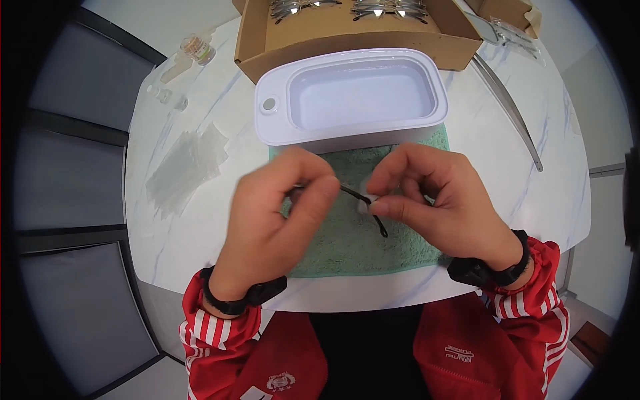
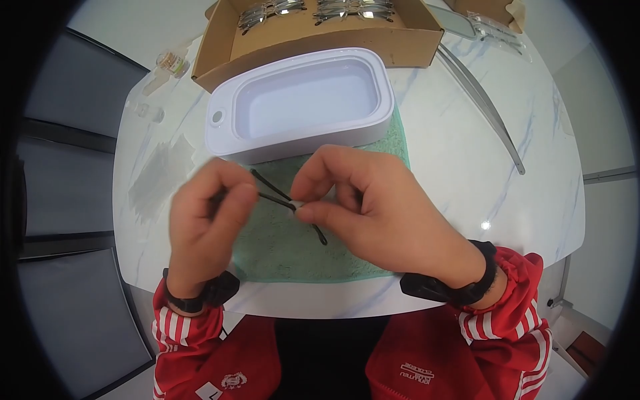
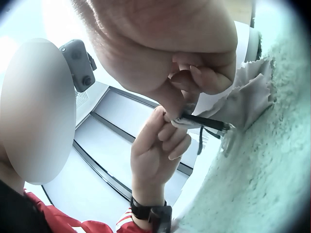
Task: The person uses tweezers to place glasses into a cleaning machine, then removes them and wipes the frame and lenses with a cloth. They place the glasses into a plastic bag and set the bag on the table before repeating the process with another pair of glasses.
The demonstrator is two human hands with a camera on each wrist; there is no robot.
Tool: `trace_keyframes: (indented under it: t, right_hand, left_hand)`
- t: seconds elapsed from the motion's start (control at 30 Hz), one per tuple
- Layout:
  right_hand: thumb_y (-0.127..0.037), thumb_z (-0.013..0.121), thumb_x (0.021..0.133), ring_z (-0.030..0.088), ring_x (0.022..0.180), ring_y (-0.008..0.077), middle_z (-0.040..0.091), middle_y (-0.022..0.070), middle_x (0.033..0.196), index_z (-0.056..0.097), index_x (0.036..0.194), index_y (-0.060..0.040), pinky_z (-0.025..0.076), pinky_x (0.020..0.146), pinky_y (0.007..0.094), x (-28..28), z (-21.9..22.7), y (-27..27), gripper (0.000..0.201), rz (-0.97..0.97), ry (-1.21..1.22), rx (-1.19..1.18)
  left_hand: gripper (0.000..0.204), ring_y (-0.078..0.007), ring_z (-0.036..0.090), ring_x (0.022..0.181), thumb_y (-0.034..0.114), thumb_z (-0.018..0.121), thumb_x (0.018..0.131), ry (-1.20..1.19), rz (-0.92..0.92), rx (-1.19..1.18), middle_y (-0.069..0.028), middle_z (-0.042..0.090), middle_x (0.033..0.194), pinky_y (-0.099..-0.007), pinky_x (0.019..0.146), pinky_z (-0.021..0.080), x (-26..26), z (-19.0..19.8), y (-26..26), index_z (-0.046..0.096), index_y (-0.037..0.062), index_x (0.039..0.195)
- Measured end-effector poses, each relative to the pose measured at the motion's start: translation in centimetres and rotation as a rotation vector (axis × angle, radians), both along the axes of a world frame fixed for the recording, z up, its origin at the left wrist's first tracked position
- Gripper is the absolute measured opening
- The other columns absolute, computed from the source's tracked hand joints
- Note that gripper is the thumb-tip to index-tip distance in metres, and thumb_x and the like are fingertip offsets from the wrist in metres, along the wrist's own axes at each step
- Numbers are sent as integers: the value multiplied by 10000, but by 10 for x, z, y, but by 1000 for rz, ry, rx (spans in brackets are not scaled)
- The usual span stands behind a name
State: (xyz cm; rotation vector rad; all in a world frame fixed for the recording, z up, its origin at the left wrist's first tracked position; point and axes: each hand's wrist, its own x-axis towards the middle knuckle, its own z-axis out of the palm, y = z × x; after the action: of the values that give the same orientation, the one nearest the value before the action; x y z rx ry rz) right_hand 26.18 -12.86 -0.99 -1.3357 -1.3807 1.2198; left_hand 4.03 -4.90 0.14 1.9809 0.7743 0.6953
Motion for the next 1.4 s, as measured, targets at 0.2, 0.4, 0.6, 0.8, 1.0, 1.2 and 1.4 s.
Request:
trace_keyframes:
  t: [0.2, 0.4, 0.6, 0.8, 1.0, 1.2, 1.4]
  right_hand:
    - [5, 717, 851, 375, 544, 52, 327, -49, 552, 676, 1013, -32, 417, 607, 247, 6, 7, 1, 171, -5, -94, -29]
    - [29, 700, 865, 477, 599, 63, 312, -55, 558, 670, 1060, -28, 459, 666, 246, 6, 3, 1, 205, 5, -66, -30]
    - [63, 727, 828, 362, 610, 3, 577, -60, 793, 665, 1021, -12, 349, 591, 180, 8, 1, 2, 216, -64, 9, -38]
    - [45, 719, 849, 315, 539, 3, 416, -84, 591, 679, 1014, -37, 310, 531, 206, 11, -6, 4, 188, -112, 44, 13]
    - [38, 723, 860, 312, 547, -5, 420, -105, 609, 678, 993, -31, 303, 536, 192, 12, -7, 5, 157, -108, 144, 10]
    - [54, 696, 881, 366, 585, -13, 548, -79, 719, 655, 1014, -21, 332, 560, 172, 10, -7, 5, 158, -109, 227, 12]
    - [72, 663, 900, 402, 624, -13, 606, -57, 851, 620, 1030, -25, 346, 571, 164, 13, -7, 6, 168, -142, 218, -20]
  left_hand:
    - [112, 2, 406, 667, 112, 610, 1011, -237, 140, -194, 67, 521, 773, -180, 579, 317, -6, 3, 2, 607, 23, 943]
    - [110, 11, 403, 657, 120, 627, 1010, -240, 126, -279, 67, 523, 771, -174, 571, 301, -6, 2, 3, 610, 14, 984]
    - [336, 1, 466, 674, 105, 680, 979, -342, 187, -321, 53, 573, 794, -171, 607, 356, 2, 3, 5, 570, -16, 1272]
    - [364, -8, 486, 667, 45, 691, 937, -144, 128, -219, 42, 595, 794, -182, 610, 390, -4, 0, 7, 600, -12, 1285]
    - [300, -114, 492, 642, -10, 716, 831, 198, 7, 158, -21, 561, 793, -263, 597, 399, 1, -6, 6, 698, 44, 1126]
    - [184, -131, 508, 642, -25, 732, 797, 236, -32, 214, -43, 584, 825, -261, 589, 394, -5, -1, 14, 731, 37, 971]
    - [156, -85, 544, 728, -42, 739, 800, 72, 31, 78, -22, 629, 880, -236, 653, 419, -10, 9, 14, 695, 12, 939]
